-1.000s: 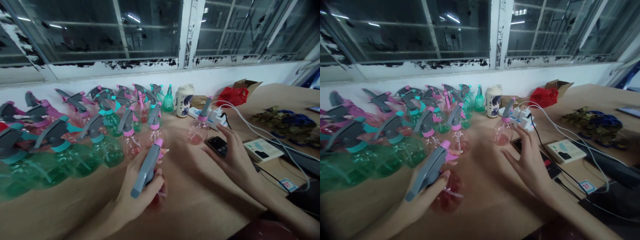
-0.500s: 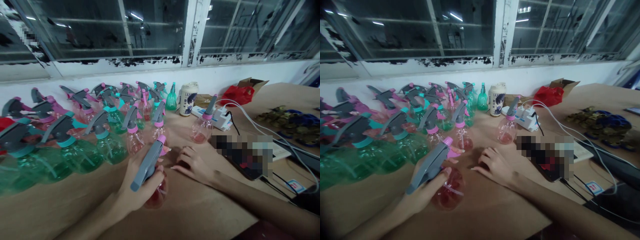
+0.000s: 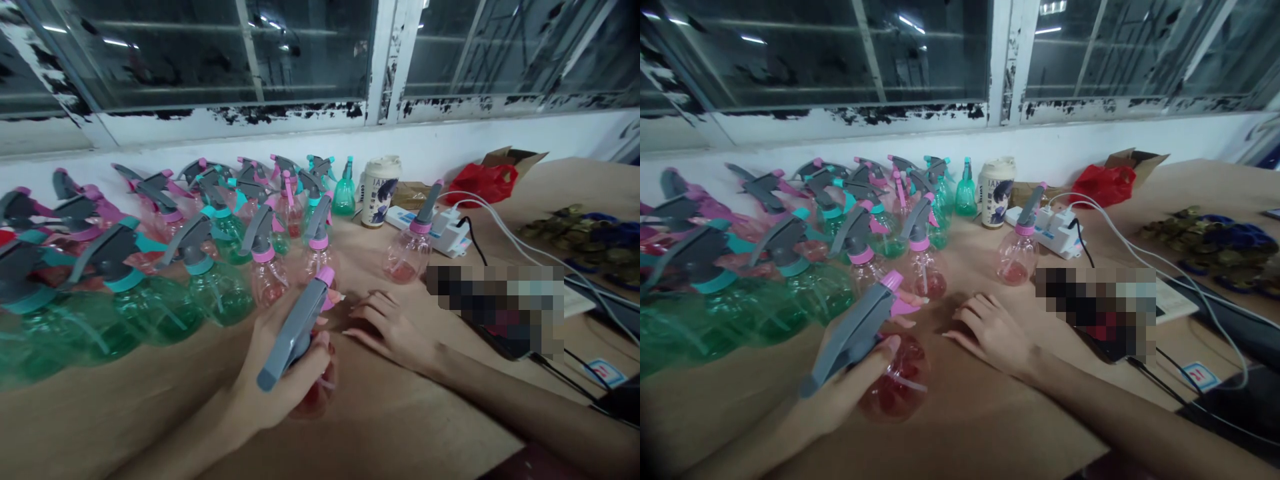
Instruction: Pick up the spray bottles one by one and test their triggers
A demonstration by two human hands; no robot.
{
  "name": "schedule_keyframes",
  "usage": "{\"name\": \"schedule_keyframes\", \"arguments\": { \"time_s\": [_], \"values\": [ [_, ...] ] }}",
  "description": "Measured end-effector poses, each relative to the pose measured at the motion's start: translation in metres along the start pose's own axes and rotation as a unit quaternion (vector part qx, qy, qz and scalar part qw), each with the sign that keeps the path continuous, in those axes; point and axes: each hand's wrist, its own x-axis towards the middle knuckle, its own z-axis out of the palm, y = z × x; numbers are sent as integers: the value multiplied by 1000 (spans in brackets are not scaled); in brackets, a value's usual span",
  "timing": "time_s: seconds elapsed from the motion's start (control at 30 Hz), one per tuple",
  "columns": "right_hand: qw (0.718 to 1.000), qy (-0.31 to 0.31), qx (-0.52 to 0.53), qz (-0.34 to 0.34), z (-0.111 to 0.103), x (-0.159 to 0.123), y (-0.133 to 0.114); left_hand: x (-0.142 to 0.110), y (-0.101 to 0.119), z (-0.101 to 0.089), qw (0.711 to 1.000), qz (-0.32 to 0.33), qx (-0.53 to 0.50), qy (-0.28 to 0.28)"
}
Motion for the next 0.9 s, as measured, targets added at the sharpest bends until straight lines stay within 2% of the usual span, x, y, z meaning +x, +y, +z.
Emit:
{"name": "schedule_keyframes", "arguments": {
  "time_s": [0.13,0.5,0.67,0.9],
  "values": [
    [1000,-11,-5,-12,-1,0,-2,1,-1,1,1000,10,9,8],
    [1000,-14,19,11,0,0,-2,0,1,-1,1000,7,11,3],
    [1000,-5,-9,-10,-2,0,-4,0,-1,1,1000,-4,23,9],
    [999,18,-24,-21,-2,1,-3,-2,-3,1,999,21,27,12]
  ]
}}
